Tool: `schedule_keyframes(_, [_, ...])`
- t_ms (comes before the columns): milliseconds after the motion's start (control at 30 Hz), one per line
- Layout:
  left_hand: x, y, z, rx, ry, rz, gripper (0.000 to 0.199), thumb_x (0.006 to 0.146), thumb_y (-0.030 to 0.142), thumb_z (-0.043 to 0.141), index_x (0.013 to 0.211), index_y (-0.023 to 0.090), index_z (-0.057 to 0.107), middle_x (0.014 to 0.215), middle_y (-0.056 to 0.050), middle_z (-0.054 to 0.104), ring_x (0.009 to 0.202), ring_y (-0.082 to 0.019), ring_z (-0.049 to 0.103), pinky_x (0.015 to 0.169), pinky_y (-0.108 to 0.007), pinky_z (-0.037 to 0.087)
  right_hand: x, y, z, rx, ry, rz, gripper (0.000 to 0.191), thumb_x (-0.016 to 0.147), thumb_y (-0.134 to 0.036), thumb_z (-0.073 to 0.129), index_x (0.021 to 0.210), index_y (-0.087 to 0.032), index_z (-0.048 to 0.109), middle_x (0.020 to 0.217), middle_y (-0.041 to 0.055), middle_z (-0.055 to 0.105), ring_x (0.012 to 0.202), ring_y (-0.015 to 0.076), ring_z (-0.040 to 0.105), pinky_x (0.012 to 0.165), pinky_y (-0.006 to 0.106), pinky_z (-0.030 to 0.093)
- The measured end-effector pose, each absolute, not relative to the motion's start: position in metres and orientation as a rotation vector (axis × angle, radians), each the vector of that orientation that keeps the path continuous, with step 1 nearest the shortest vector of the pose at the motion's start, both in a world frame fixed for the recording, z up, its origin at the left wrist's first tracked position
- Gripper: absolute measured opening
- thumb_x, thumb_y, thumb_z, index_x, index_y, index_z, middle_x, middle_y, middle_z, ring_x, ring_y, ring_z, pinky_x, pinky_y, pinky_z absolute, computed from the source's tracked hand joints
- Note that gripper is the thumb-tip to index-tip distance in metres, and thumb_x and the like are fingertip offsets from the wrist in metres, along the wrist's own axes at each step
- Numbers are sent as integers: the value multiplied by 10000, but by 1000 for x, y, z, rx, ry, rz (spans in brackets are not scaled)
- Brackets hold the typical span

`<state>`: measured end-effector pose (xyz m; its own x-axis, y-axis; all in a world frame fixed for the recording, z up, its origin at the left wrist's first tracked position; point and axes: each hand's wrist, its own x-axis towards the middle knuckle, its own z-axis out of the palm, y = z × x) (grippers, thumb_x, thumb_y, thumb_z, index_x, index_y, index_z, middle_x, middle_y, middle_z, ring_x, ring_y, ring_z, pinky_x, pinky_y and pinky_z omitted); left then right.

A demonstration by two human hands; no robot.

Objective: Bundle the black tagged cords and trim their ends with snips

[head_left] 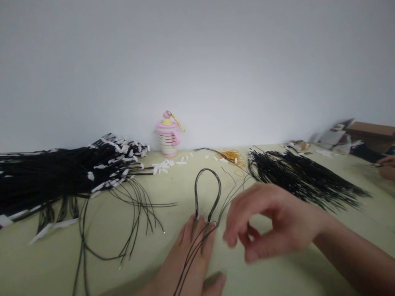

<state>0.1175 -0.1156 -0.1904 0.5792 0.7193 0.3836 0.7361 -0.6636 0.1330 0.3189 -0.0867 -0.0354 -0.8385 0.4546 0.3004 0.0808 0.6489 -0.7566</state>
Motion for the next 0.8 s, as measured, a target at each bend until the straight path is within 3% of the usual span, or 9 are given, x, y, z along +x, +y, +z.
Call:
schedule_keyframes(100, [118, -111, -184, -2830, -1245, -427, 716, 768, 483, 574, 1363, 109, 438, 1409, -235, 370, 1289, -422, 335, 979, -529, 409, 337, -69, -51, -898, -2260, 720, 166, 790, -263, 638, 839, -110, 684, 707, 56, 676, 564, 76, 579, 505, 157, 451])
schedule_keyframes(200, [120, -107, -177, -2884, -1299, -275, 723, 770, 486, 561, 1369, 104, 426, 1426, -257, 318, 1311, -444, 260, 995, -565, 368, 332, -59, -76, -1095, -2430, 509, 98, 760, -169, 615, 791, -134, 701, 683, 33, 678, 560, 79, 575, 528, 164, 428])
schedule_keyframes(500, [121, -111, -171, -2872, -1238, -192, 700, 826, 486, 493, 1379, 66, 401, 1421, -271, 307, 1298, -435, 280, 995, -538, 369, 307, -60, -102, -831, -2681, 545, 180, 872, -199, 529, 905, -132, 693, 787, 59, 689, 726, 116, 621, 655, 192, 432])
schedule_keyframes(800, [124, -113, -164, -2899, -1332, -212, 713, 806, 458, 513, 1382, 57, 391, 1425, -295, 301, 1319, -426, 247, 1026, -526, 337, 298, -60, -71, -758, -2326, 492, 220, 866, -260, 563, 995, -143, 697, 808, 41, 718, 627, 77, 602, 555, 168, 435])
